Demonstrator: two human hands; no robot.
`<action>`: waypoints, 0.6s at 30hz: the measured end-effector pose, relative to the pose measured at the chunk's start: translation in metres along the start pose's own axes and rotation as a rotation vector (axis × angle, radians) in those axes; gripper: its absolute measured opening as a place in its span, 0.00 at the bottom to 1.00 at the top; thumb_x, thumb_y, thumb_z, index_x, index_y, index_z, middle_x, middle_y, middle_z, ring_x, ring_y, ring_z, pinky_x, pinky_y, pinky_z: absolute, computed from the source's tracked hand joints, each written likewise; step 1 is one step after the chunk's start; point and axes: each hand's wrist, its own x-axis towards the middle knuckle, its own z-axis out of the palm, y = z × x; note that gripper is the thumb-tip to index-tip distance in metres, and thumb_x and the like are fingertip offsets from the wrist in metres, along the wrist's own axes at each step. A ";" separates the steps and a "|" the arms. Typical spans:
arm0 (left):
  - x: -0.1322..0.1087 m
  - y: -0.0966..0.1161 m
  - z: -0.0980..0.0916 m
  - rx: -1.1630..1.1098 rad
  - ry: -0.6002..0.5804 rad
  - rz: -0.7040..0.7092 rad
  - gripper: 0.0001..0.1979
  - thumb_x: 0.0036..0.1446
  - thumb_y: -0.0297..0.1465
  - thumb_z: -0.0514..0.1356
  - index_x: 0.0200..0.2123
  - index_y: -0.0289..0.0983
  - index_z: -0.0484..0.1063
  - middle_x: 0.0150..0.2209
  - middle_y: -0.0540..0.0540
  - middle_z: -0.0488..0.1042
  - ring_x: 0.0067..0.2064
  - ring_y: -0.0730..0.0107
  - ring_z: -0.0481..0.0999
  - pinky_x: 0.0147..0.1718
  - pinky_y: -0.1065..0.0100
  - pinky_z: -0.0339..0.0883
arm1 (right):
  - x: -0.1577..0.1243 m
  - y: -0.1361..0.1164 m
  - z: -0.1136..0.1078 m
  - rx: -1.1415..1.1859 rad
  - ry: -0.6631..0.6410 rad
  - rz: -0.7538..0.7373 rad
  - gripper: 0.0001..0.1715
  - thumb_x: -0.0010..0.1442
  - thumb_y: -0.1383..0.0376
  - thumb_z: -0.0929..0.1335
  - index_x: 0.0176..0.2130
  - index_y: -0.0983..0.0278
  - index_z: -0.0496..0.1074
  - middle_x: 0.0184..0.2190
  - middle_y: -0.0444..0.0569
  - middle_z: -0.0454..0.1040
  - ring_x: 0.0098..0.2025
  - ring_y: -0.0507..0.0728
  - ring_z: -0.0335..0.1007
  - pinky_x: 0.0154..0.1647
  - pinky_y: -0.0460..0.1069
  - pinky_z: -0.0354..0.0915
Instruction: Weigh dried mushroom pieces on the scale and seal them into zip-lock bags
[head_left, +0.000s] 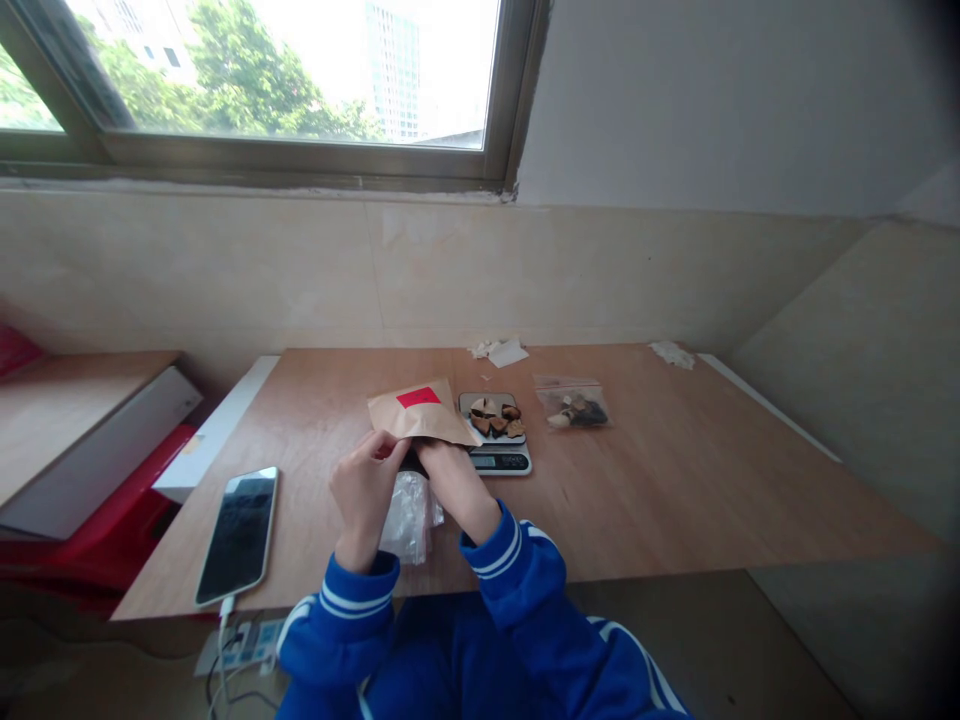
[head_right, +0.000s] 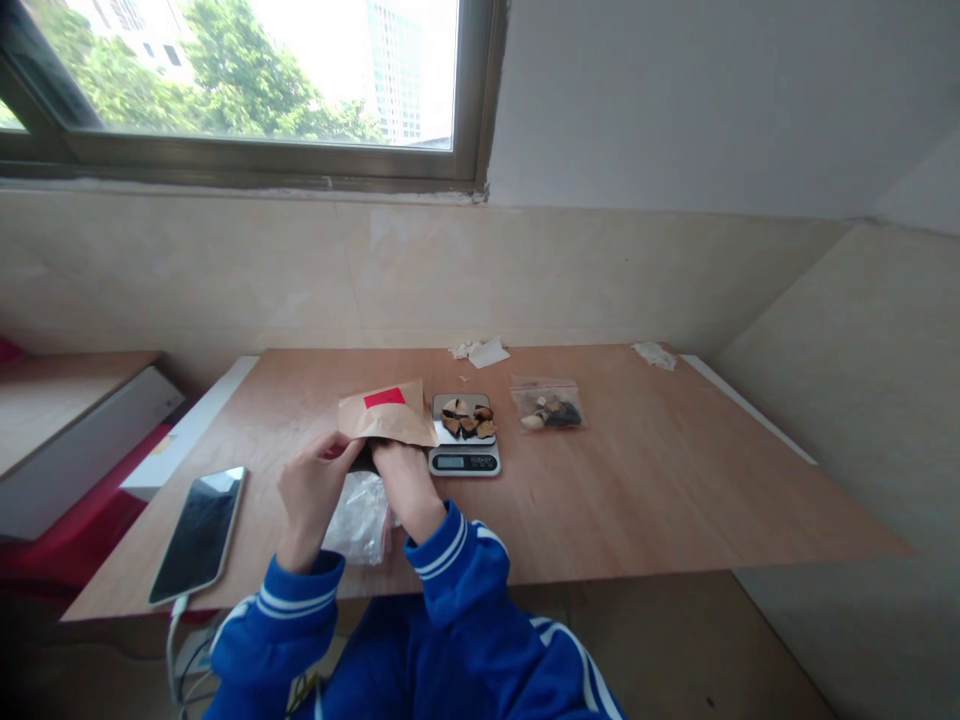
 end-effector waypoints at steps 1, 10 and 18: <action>0.001 0.000 -0.001 0.005 -0.003 -0.007 0.12 0.56 0.39 0.60 0.25 0.40 0.74 0.26 0.51 0.77 0.28 0.72 0.72 0.26 0.72 0.51 | -0.004 -0.001 -0.002 0.012 0.003 -0.015 0.23 0.63 0.78 0.57 0.52 0.70 0.70 0.48 0.61 0.75 0.48 0.62 0.74 0.51 0.55 0.69; 0.003 -0.005 -0.005 -0.004 -0.006 -0.016 0.11 0.56 0.40 0.60 0.26 0.41 0.76 0.26 0.51 0.77 0.29 0.72 0.73 0.26 0.72 0.51 | -0.010 0.001 0.001 -0.028 0.014 -0.065 0.25 0.61 0.81 0.58 0.55 0.72 0.67 0.50 0.64 0.73 0.50 0.62 0.73 0.52 0.55 0.69; 0.002 -0.007 -0.008 0.008 -0.015 -0.011 0.11 0.56 0.39 0.61 0.25 0.41 0.75 0.26 0.51 0.77 0.29 0.72 0.74 0.26 0.72 0.51 | 0.012 -0.017 0.012 -0.146 -0.027 0.037 0.22 0.60 0.80 0.59 0.51 0.76 0.71 0.50 0.67 0.74 0.51 0.69 0.72 0.55 0.61 0.66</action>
